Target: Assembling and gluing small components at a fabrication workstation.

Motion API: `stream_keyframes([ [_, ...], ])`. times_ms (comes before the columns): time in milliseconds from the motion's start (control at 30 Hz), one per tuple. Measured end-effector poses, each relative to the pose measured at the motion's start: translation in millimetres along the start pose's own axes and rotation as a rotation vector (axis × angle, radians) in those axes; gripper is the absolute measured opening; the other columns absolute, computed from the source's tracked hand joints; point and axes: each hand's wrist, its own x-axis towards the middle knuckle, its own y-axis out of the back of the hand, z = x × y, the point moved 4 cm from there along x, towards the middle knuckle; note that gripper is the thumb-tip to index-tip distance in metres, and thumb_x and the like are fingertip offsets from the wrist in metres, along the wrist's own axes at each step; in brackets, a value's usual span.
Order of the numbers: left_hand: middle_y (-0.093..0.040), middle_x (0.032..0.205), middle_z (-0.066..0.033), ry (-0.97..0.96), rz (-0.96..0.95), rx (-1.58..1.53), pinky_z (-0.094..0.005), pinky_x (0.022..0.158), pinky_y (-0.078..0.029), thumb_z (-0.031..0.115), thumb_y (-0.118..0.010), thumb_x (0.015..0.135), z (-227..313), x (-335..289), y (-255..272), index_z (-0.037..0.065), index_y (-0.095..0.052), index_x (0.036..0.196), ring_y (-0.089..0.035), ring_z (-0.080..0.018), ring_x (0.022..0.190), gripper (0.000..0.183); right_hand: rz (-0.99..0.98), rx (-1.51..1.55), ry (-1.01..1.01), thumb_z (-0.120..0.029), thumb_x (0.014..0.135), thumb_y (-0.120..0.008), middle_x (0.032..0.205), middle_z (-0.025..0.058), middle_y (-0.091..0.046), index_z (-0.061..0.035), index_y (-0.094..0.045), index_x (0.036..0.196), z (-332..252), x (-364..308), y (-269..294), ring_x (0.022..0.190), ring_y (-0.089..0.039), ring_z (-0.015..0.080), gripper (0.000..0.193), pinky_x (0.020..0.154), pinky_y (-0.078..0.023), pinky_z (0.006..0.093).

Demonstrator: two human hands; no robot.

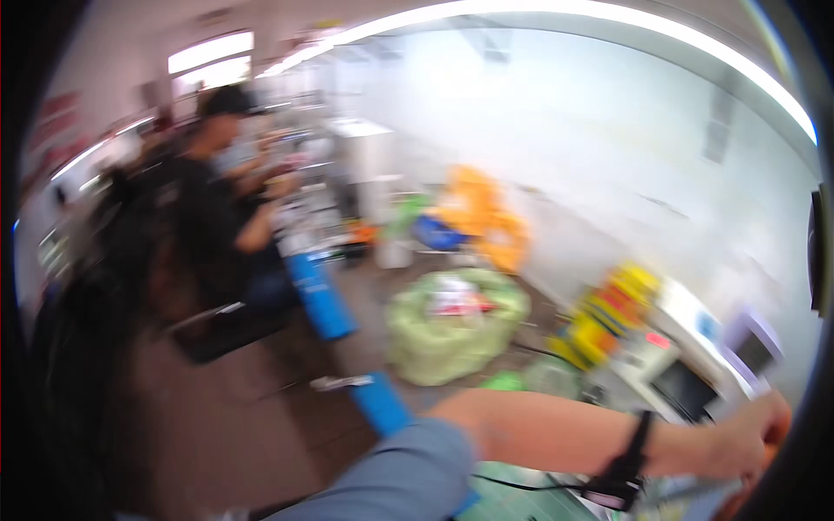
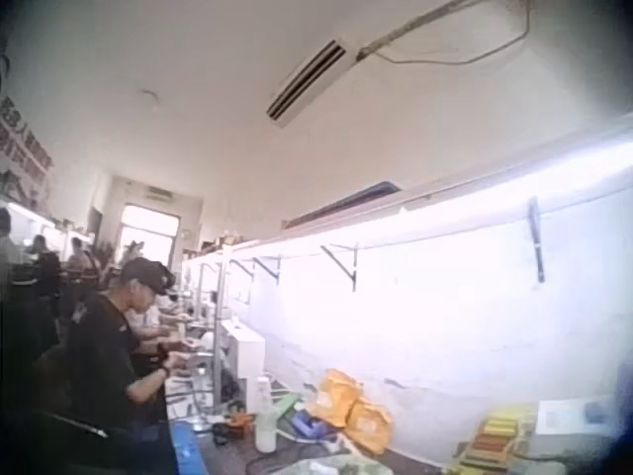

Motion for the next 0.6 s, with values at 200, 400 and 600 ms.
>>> stream_keyframes([
  [200, -0.073, 0.087, -0.0041, 0.141, -0.07, 0.101, -0.0248, 0.07, -0.054, 0.013, -0.074, 0.096, 52.1, -20.6, 15.9, -0.003, -0.073, 0.11, -0.066, -0.0086, 0.076, 0.022, 0.102, -0.298, 0.109, -0.01, 0.073, -0.088, 0.073, 0.0113, -0.075, -0.0008, -0.075, 0.074, -78.7, -23.5, 18.3, 0.058, -0.068, 0.0195, 0.016, 0.056, -0.051, 0.0272],
  [400, -0.072, 0.09, -0.0022, 0.252, -0.092, -0.04, -0.0228, 0.067, -0.052, 0.016, -0.076, 0.096, 26.3, 0.1, -3.7, 0.0, -0.074, 0.11, -0.062, -0.0077, 0.071, 0.022, 0.016, -0.294, 0.15, -0.008, 0.073, -0.09, 0.071, 0.0121, -0.073, 0.0001, -0.077, 0.079, -103.5, -49.9, 50.4, 0.053, -0.067, 0.0185, 0.016, 0.049, -0.051, 0.0253],
  [600, -0.074, 0.092, -0.0068, 0.383, -0.062, -0.023, -0.0241, 0.067, -0.055, 0.013, -0.075, 0.096, 14.3, -22.1, 1.7, -0.001, -0.073, 0.114, -0.065, -0.0077, 0.071, 0.023, 0.018, -0.254, 0.177, -0.01, 0.073, -0.091, 0.07, 0.0122, -0.072, 0.0008, -0.076, 0.078, -93.5, -62.2, 55.6, 0.052, -0.066, 0.0195, 0.02, 0.048, -0.052, 0.0267],
])
